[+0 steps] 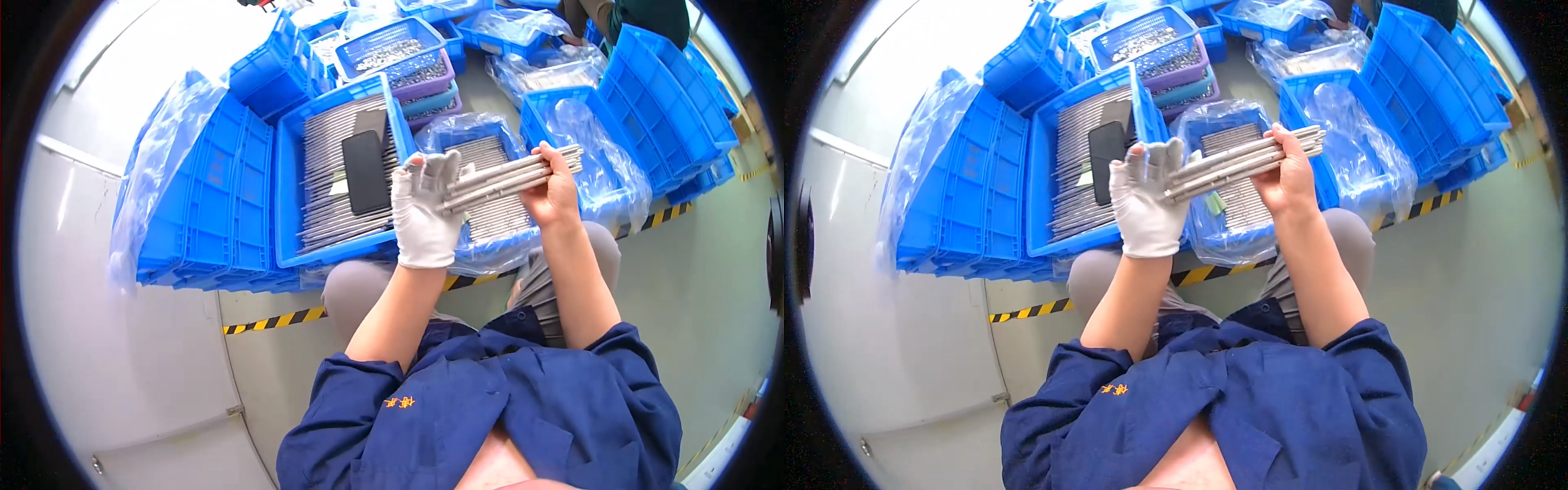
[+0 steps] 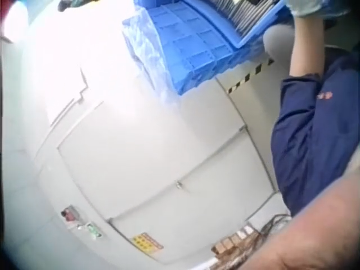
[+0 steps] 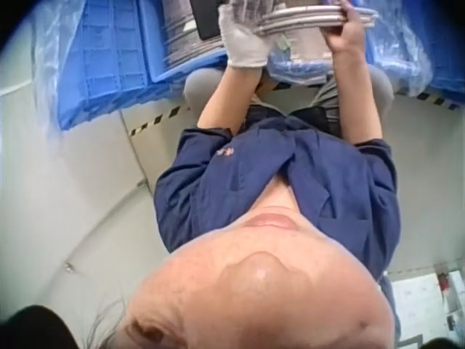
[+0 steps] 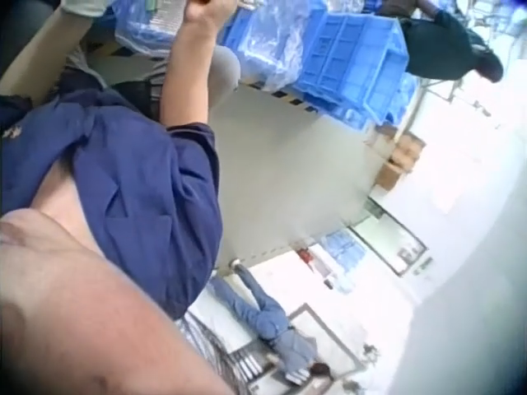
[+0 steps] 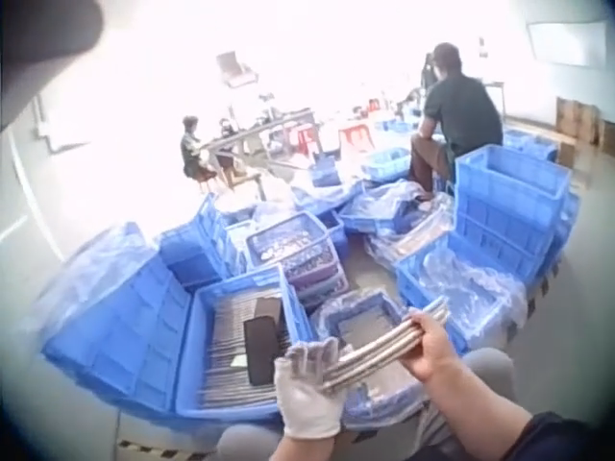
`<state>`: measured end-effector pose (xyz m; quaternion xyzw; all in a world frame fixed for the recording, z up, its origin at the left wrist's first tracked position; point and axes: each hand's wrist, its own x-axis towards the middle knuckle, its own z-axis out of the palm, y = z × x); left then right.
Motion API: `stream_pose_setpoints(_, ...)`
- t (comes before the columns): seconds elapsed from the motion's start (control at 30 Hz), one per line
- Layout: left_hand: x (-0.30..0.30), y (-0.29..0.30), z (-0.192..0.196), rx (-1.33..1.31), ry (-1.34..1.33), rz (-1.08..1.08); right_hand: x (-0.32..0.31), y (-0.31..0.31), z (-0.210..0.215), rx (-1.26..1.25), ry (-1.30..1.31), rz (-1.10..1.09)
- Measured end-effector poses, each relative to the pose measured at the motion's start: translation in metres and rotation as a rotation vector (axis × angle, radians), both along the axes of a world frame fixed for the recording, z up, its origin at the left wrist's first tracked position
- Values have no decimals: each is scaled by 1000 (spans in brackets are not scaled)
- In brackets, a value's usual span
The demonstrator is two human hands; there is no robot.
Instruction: Sorting and inspecting metal rods from blue industrial crates in a factory setting.
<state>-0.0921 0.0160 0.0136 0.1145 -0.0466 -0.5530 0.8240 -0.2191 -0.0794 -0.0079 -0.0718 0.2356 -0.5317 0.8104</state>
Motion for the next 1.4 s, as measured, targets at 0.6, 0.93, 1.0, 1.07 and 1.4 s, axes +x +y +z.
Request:
stream_pose_setpoints(0.6,24,4,-7,406,-779,-869,46,-9,16,-732,645,610)
stream_pose_setpoints(0.93,51,-17,-28,595,-1141,-593,13,-55,-22,-636,785,786)
stream_pose_setpoints(1.0,50,-14,-24,589,-1090,-537,14,-46,-17,-1019,1100,730)
stream_pose_setpoints(1.07,50,-12,-23,585,-1049,-468,15,-43,-8,-1040,1131,686)
stream_pose_setpoints(1.4,49,-5,-16,557,-1120,-479,-4,-70,6,-650,305,380)
